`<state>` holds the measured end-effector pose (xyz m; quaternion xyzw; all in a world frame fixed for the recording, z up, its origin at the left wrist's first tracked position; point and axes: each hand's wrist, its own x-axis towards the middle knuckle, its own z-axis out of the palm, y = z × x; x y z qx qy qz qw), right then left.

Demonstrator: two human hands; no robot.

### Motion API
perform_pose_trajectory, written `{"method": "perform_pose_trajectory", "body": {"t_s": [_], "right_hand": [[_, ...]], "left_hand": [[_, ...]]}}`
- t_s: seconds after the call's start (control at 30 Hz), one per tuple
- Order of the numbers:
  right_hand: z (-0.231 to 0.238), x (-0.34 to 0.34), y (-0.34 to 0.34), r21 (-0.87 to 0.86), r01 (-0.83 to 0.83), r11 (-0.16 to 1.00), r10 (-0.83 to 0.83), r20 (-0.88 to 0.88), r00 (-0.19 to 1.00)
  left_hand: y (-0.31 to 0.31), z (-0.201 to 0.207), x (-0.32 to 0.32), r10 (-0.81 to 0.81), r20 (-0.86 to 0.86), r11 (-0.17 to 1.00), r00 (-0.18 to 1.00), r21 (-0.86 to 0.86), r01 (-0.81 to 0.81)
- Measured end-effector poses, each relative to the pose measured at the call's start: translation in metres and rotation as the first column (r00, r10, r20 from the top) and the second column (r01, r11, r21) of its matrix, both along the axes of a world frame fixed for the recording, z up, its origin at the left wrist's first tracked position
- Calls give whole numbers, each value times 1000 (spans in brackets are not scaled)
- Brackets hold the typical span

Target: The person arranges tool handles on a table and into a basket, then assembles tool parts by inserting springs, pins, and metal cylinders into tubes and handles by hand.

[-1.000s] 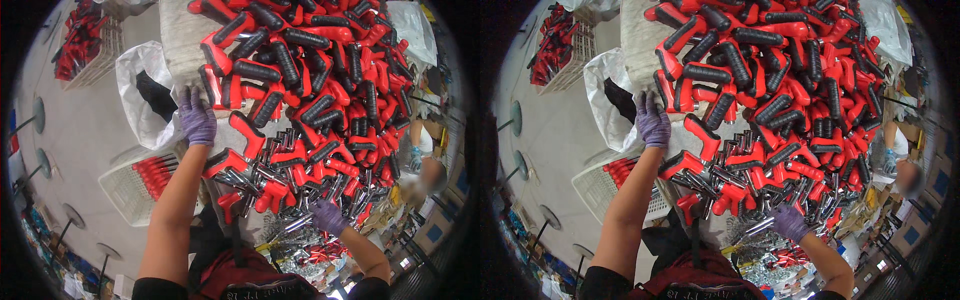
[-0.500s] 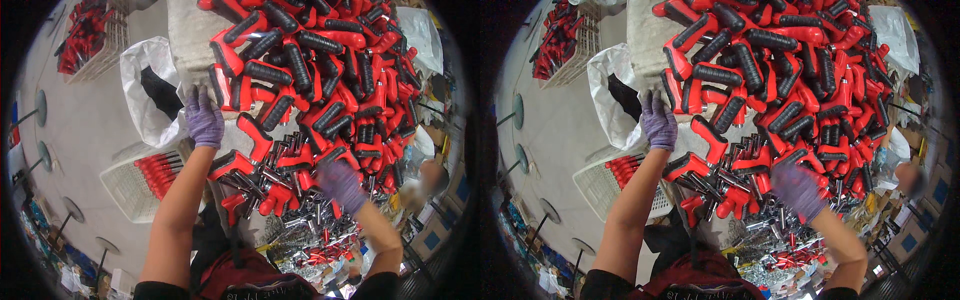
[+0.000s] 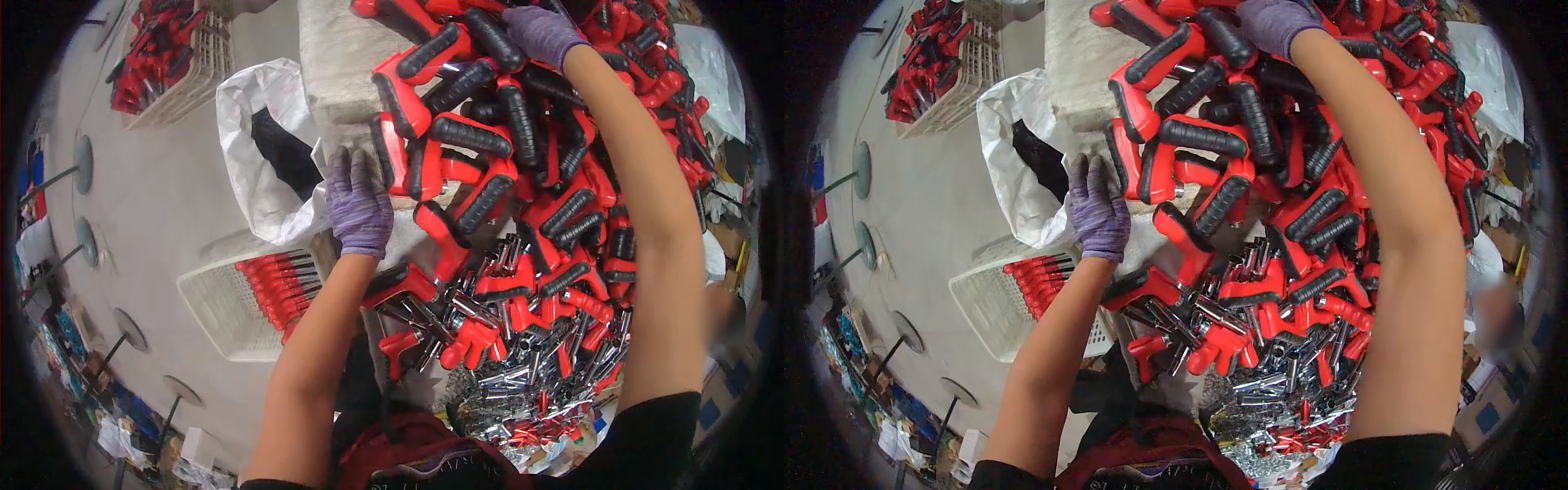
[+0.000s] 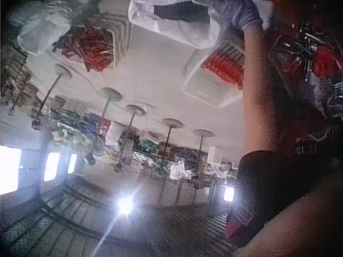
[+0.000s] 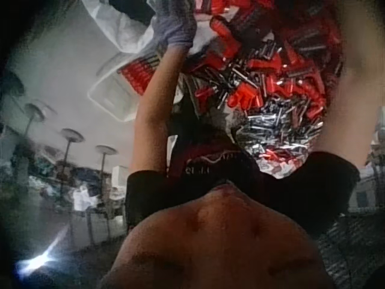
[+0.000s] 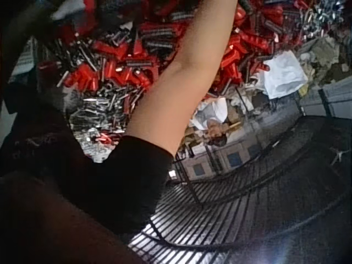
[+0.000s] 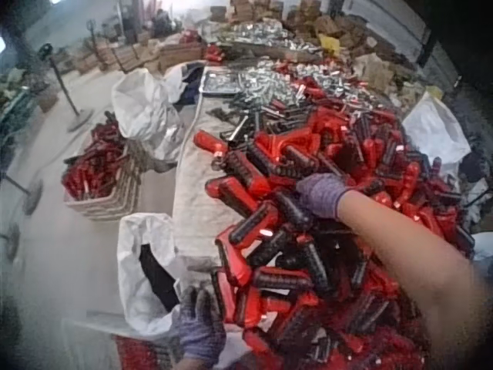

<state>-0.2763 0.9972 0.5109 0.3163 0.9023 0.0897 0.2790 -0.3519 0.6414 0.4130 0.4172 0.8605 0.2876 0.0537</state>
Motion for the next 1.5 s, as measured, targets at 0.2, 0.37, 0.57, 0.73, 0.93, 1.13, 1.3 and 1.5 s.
{"method": "perform_pose_trajectory", "body": {"t_s": [0.2,0.37,0.57,0.73,0.93,1.13,1.3,1.5], "right_hand": [[-3,7,-14,96,-169,981,117,402,908],[-18,17,18,360,-230,904,134,272,953],[-76,55,91,67,24,997,-29,79,996],[-49,12,39,73,-424,903,309,577,756],[-65,39,107,-134,-32,990,67,263,963],[-83,43,99,75,-142,987,135,85,987],[-24,-6,-1,-115,483,868,-484,-417,769],[18,15,-10,-43,458,888,-388,-605,695]], "left_hand": [[-4,-2,-5,3,64,999,998,-54,1],[0,-3,0,1,82,998,997,-57,4],[4,-2,6,-26,121,1000,992,7,26],[-8,-4,-11,-7,58,1000,998,-8,7],[-2,-3,0,-13,108,1000,994,9,12],[-2,-5,-3,-4,82,999,997,38,1],[-9,-4,-12,10,46,1000,999,-11,-9],[-3,-1,-5,-2,88,999,996,-43,6]]}}
